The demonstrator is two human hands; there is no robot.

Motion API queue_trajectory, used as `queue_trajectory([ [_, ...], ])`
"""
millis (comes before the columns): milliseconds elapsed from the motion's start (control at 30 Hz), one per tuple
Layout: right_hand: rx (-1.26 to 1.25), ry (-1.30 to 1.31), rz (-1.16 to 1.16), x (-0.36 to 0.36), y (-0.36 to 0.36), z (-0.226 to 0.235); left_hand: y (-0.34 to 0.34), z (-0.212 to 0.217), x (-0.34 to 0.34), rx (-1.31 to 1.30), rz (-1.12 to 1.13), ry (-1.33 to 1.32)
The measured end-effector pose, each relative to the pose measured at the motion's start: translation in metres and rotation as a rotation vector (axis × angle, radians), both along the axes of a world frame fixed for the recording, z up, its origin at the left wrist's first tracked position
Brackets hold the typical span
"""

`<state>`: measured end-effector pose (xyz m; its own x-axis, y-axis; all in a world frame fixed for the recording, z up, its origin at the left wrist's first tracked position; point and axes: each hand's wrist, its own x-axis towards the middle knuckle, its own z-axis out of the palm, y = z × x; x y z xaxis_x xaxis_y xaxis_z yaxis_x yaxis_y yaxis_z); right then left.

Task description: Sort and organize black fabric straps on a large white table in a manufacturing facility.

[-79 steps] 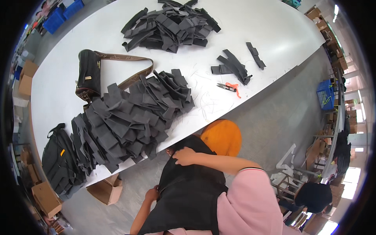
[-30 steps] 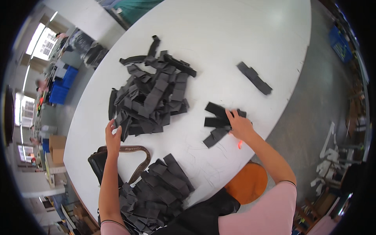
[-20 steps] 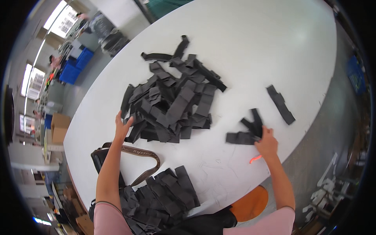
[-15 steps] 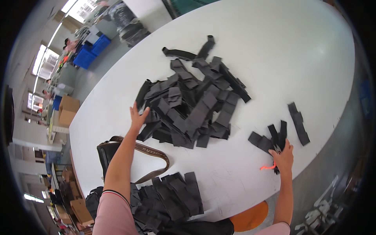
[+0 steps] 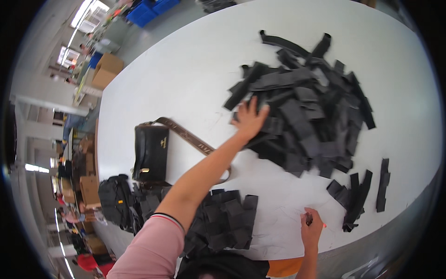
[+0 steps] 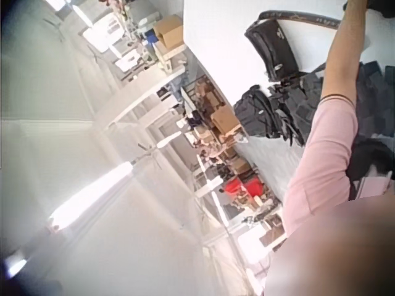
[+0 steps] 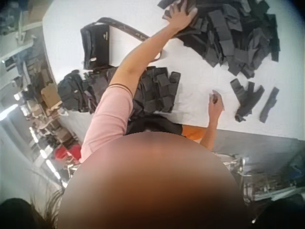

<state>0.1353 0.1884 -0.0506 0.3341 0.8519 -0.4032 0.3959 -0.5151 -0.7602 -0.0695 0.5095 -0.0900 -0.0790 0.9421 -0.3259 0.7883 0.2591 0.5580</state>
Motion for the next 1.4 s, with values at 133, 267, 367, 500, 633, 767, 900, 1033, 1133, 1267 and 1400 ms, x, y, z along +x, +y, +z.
queue_trajectory([
  [133, -0.104, 0.133, 0.008, -0.025, 0.001, 0.007, -0.003, 0.001, -0.022, 0.219, 0.020, -0.457],
  [267, -0.127, -0.066, -0.030, -0.003, -0.028, -0.013, -0.035, 0.083, -0.127, 0.721, -0.135, 0.493],
  [367, 0.072, -0.313, 0.102, 0.004, -0.034, -0.008, -0.065, 0.111, -0.267, 0.474, -0.187, 1.044],
  [500, 0.031, -0.294, 0.025, -0.006, -0.025, -0.014, -0.106, 0.123, -0.397, -0.094, 0.125, 0.746],
  [633, -0.001, -0.352, 0.010, -0.007, -0.035, -0.012, -0.102, 0.122, -0.351, 0.022, 0.032, 0.757],
  [767, -0.041, -0.322, -0.023, -0.005, -0.054, -0.001, -0.115, 0.156, -0.330, 0.285, -0.086, 0.484],
  [900, 0.028, -0.359, -0.088, 0.009, -0.071, -0.005, -0.133, 0.222, -0.214, 0.259, -0.086, 0.137],
  [1033, 0.157, -0.423, -0.155, 0.016, -0.064, -0.009, -0.145, 0.228, -0.116, 0.070, -0.225, -0.215],
  [1133, 0.353, -0.484, -0.178, 0.037, -0.065, -0.034, -0.165, 0.191, -0.053, -0.091, -0.318, -0.262],
  [1267, 0.412, -0.667, -0.094, 0.060, -0.071, -0.067, -0.214, 0.112, 0.027, -0.004, -0.466, -0.167],
  [1400, 0.356, -0.741, -0.028, 0.064, -0.078, -0.086, -0.262, 0.089, 0.070, 0.051, -0.326, -0.317],
])
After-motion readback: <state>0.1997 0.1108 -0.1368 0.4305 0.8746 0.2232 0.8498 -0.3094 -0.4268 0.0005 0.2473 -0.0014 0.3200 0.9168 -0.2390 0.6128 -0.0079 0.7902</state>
